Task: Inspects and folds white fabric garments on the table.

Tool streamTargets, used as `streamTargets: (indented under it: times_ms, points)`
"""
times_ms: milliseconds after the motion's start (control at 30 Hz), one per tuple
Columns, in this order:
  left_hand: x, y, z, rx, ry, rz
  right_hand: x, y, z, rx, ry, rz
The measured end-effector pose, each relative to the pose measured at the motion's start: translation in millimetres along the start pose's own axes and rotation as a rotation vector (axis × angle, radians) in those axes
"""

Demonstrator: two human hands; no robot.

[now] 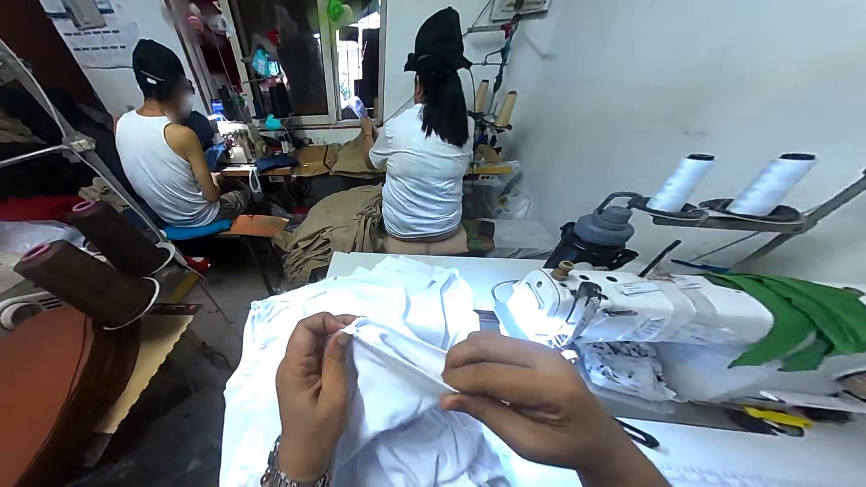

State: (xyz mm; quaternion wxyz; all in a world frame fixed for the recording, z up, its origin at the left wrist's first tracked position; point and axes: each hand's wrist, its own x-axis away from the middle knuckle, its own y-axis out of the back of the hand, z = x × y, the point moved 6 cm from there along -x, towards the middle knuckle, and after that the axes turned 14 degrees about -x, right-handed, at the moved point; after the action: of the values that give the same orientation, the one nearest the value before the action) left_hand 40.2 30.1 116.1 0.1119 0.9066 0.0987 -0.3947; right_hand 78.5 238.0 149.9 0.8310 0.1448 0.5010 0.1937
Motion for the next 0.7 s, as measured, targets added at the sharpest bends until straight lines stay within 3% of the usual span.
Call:
streamTargets:
  times_ms: [133,333,600,700]
  points:
    - [2.3,3.7,-4.5,0.076,0.014,-0.029,1.7,6.6,-3.7,0.204,-0.084,-0.13]
    - [6.6,-0.7,-11.1,0.235,0.061,-0.008,4.5,5.8,-11.9,0.299,-0.244,-0.312]
    - [13.3,-15.6,-4.9,0.628,0.329,0.158,-0.6,2.2,-10.6,0.282,-0.335,-0.271]
    - [15.0,-23.7,-11.5,0.508,0.276,0.228,2.2,-8.0,-6.7,0.254,-0.287,-0.243]
